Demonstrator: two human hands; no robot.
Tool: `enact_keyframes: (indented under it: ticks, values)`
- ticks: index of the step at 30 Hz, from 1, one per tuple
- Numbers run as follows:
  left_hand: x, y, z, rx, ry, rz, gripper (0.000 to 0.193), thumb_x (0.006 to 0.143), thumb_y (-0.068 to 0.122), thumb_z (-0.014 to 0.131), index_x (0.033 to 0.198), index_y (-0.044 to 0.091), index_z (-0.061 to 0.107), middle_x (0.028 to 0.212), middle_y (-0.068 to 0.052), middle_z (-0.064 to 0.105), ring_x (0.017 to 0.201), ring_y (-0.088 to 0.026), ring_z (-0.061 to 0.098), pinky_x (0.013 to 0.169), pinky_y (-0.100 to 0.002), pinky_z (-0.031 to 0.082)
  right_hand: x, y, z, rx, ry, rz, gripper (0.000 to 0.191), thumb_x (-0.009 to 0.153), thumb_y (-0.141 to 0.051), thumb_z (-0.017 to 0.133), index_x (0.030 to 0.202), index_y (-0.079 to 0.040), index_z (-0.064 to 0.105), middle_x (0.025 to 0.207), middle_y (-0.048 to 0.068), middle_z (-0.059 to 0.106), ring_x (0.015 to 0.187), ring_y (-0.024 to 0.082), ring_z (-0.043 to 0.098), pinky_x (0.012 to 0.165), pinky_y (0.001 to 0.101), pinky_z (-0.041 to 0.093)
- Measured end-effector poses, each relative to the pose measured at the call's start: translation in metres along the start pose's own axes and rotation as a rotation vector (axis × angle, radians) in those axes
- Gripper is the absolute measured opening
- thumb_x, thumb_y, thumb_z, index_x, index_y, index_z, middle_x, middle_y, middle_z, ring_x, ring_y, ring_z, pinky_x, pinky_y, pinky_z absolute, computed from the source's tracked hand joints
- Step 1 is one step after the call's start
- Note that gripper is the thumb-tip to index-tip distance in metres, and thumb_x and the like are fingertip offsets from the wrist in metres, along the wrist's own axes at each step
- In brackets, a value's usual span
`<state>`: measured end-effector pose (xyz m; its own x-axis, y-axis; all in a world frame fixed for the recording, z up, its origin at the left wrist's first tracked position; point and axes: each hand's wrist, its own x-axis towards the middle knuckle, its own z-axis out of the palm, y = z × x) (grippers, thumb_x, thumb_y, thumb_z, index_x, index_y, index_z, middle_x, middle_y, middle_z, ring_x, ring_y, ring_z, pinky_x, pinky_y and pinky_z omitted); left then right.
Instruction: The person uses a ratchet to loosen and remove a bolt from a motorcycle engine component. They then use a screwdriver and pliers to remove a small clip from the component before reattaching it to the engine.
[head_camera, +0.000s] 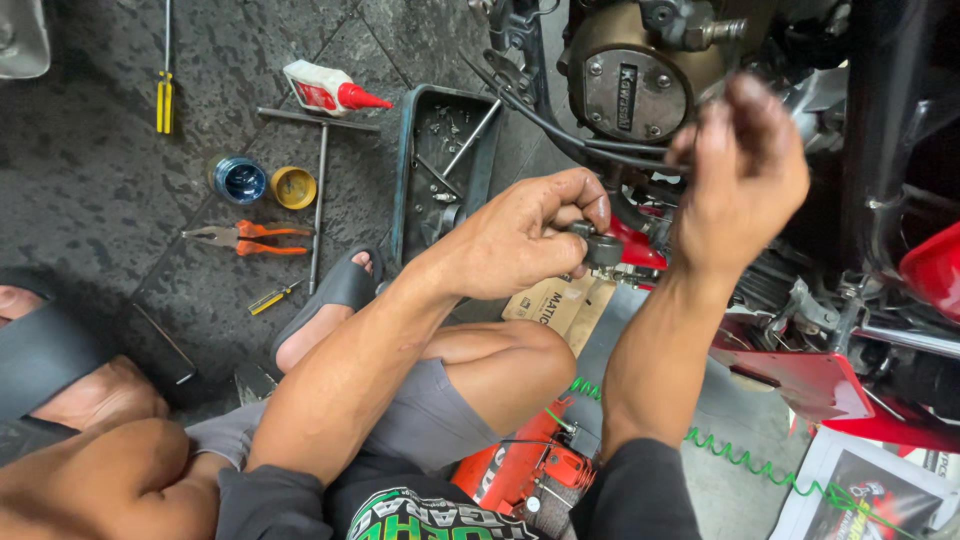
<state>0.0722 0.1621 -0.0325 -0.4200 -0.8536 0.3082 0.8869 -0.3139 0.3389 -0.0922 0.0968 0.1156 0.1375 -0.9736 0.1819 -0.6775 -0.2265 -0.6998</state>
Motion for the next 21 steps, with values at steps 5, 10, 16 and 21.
enact_keyframes:
  ticks: [5,10,16,21]
  values:
    - [0.002,0.003,-0.008,-0.058,0.013,-0.002,0.031,0.085,0.001,0.054,0.116,0.000,0.052,0.096,-0.002,0.059,0.081,-0.010,0.063,0.074,-0.027,0.055,0.043,0.014,0.011,0.029,-0.066,0.028,0.023,0.114,-0.002,0.070,0.134,0.006,0.063,0.108,0.012,0.070,0.080,0.015,0.066,0.070,0.0283,0.056]
    - [0.008,0.008,-0.021,-0.057,0.043,0.005,0.032,0.086,0.002,0.055,0.118,0.000,0.053,0.099,-0.003,0.061,0.084,-0.009,0.062,0.077,-0.027,0.057,0.060,0.003,0.008,-0.094,-0.170,0.067,0.017,0.115,0.000,0.070,0.129,0.006,0.062,0.108,0.009,0.069,0.079,0.012,0.065,0.072,0.0246,0.055]
    - [0.018,0.009,-0.035,-0.052,0.065,-0.043,0.030,0.085,0.001,0.055,0.115,0.001,0.053,0.096,-0.002,0.061,0.080,-0.007,0.060,0.070,-0.025,0.052,0.084,-0.020,-0.001,-0.474,-0.308,0.115,0.020,0.105,0.001,0.068,0.122,0.002,0.058,0.103,0.002,0.065,0.081,0.006,0.064,0.076,0.0187,0.054]
    - [0.030,0.011,-0.050,-0.007,0.086,-0.017,0.028,0.085,0.000,0.056,0.113,0.001,0.054,0.089,0.000,0.061,0.078,-0.006,0.055,0.066,-0.025,0.047,0.107,-0.018,-0.016,-0.683,-0.493,-0.022,0.015,0.108,0.004,0.071,0.117,0.004,0.059,0.102,0.006,0.066,0.087,0.008,0.064,0.079,0.0193,0.053]
